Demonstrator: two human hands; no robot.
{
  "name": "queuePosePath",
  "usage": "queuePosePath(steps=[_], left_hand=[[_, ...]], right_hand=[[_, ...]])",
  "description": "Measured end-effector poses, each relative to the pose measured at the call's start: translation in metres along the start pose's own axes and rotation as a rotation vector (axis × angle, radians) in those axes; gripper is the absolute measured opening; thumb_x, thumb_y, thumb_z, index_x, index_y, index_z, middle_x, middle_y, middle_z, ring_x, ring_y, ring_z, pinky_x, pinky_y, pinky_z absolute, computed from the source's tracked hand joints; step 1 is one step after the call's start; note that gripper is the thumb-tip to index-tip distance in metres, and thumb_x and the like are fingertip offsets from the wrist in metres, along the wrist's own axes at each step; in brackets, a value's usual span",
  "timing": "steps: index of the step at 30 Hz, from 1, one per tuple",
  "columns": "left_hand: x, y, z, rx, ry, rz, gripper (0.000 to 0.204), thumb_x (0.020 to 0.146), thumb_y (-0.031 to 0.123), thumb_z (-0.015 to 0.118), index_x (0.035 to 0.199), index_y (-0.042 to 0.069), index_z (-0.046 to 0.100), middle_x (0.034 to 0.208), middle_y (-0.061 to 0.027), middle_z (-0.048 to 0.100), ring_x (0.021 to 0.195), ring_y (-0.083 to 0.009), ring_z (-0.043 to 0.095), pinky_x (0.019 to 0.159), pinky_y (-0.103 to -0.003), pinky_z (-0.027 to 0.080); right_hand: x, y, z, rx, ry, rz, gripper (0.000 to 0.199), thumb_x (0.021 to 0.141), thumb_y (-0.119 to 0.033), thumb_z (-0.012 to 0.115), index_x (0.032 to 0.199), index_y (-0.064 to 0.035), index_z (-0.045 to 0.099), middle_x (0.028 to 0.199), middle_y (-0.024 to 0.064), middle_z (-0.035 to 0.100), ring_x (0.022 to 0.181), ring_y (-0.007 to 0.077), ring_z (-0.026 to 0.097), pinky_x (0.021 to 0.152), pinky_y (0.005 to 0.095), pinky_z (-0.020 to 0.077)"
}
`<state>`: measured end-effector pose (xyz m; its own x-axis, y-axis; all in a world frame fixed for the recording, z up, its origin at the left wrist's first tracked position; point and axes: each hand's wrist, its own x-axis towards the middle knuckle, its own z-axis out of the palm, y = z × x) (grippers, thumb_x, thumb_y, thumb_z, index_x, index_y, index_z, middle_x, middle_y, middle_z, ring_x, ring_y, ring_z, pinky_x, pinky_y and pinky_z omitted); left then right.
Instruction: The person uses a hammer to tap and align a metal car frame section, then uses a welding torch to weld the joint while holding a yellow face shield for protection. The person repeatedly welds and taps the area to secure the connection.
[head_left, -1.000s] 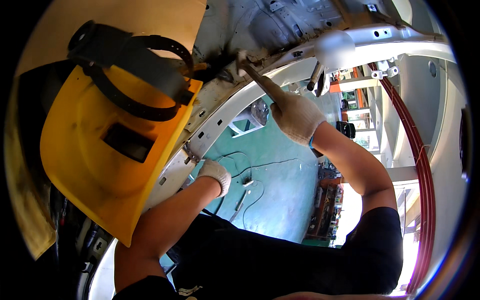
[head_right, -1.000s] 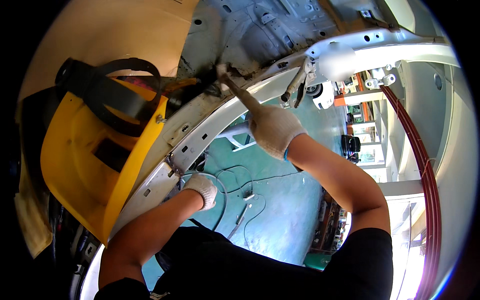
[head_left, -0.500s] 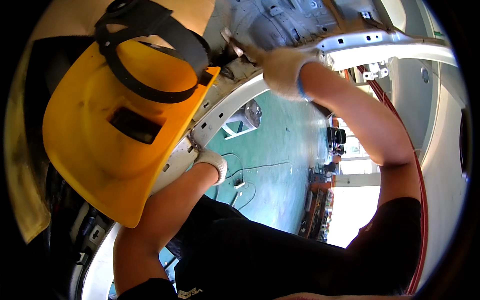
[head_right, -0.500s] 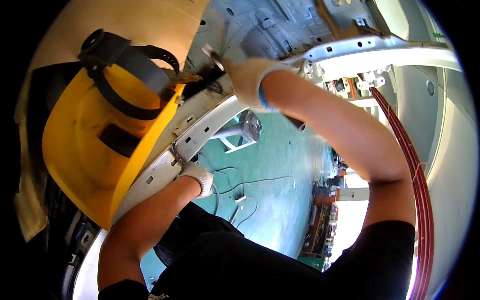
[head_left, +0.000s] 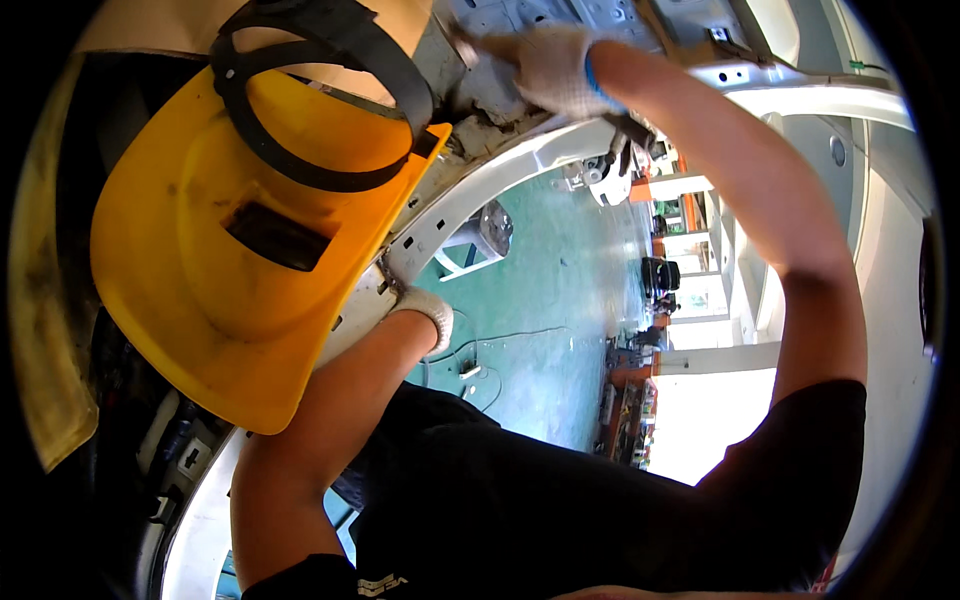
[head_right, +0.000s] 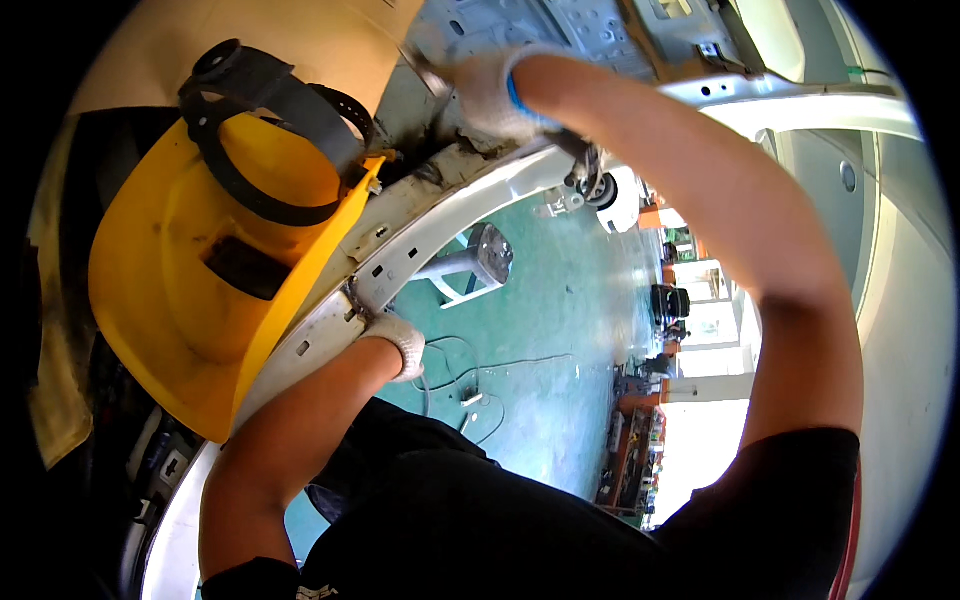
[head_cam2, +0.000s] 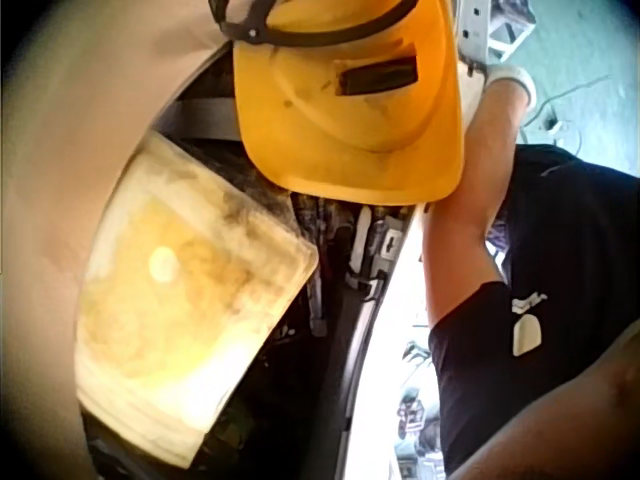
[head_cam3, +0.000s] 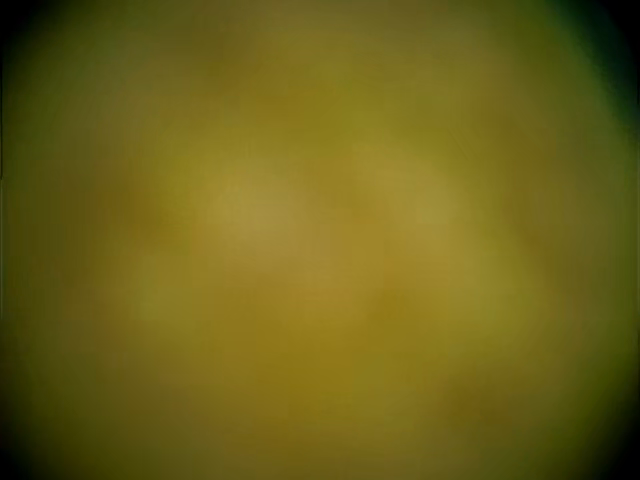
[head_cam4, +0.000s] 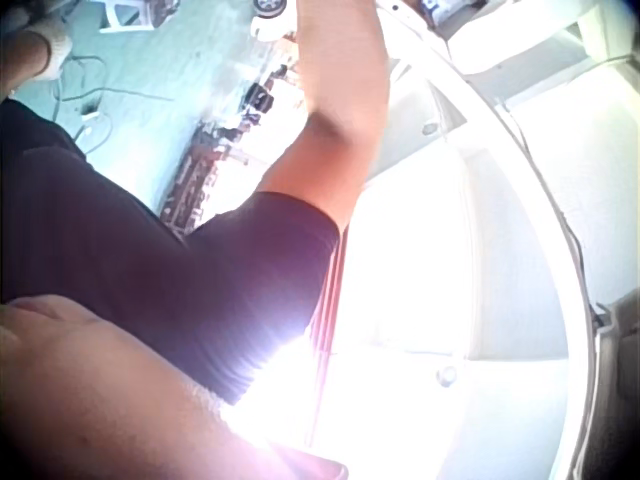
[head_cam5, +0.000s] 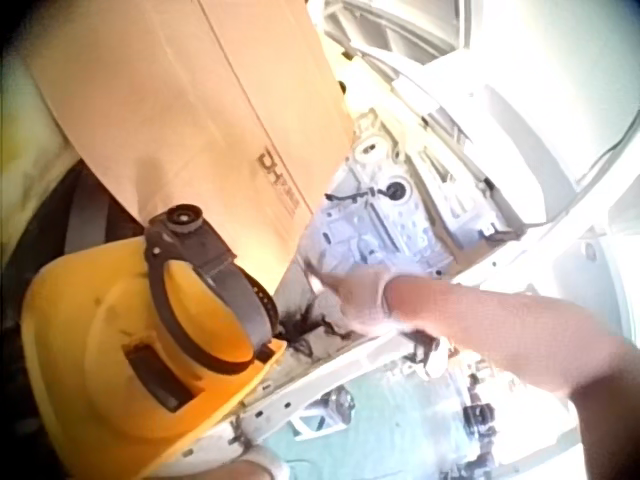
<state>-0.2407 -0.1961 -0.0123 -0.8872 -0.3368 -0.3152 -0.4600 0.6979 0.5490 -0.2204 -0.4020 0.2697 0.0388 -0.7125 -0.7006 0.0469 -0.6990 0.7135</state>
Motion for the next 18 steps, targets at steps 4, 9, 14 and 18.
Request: queuePosePath(steps=[4, 9, 14, 18], left_hand=[[0.003, -0.007, 0.005, -0.011, -0.001, 0.016, 0.051, 0.1, 0.047, 0.059, 0.125, 0.008, 0.079, 0.128, -0.0176, 0.077, 0.118, -0.0356, 0.074, 0.102, -0.054, 0.055], [0.003, -0.004, 0.001, 0.006, 0.018, 0.019, 0.051, 0.1, 0.048, 0.059, 0.125, 0.007, 0.079, 0.128, -0.0182, 0.076, 0.119, -0.0358, 0.074, 0.102, -0.055, 0.055], [0.008, 0.002, 0.006, 0.008, -0.01, -0.003, 0.051, 0.1, 0.048, 0.06, 0.124, 0.008, 0.079, 0.127, -0.0186, 0.076, 0.119, -0.0356, 0.073, 0.102, -0.054, 0.055], [0.007, -0.005, 0.001, -0.022, -0.021, 0.002, 0.05, 0.1, 0.048, 0.061, 0.123, 0.008, 0.08, 0.128, -0.0181, 0.076, 0.119, -0.0358, 0.074, 0.101, -0.053, 0.056]], right_hand=[[0.002, 0.012, -0.008, 0.118, 0.339, 0.223, 0.059, 0.109, -0.016, 0.055, 0.165, -0.0063, 0.037, 0.119, 0.0197, 0.075, 0.096, 0.0292, 0.078, 0.076, 0.0364, 0.0644], [-0.026, -0.014, -0.033, 0.34, 0.044, 0.223, 0.048, 0.109, -0.015, 0.055, 0.156, -0.0052, 0.049, 0.116, 0.0187, 0.076, 0.092, 0.0284, 0.078, 0.073, 0.0335, 0.0643], [-0.002, 0.006, -0.013, -0.466, -0.066, -0.023, 0.046, 0.106, -0.012, 0.059, 0.151, -0.0022, 0.056, 0.122, 0.0201, 0.075, 0.091, 0.0314, 0.077, 0.072, 0.0318, 0.064], [-0.018, -0.003, -0.016, 0.289, 0.222, 0.259, 0.048, 0.107, -0.013, 0.058, 0.154, -0.0025, 0.054, 0.123, 0.0185, 0.075, 0.094, 0.0328, 0.077, 0.079, 0.0362, 0.0647]])
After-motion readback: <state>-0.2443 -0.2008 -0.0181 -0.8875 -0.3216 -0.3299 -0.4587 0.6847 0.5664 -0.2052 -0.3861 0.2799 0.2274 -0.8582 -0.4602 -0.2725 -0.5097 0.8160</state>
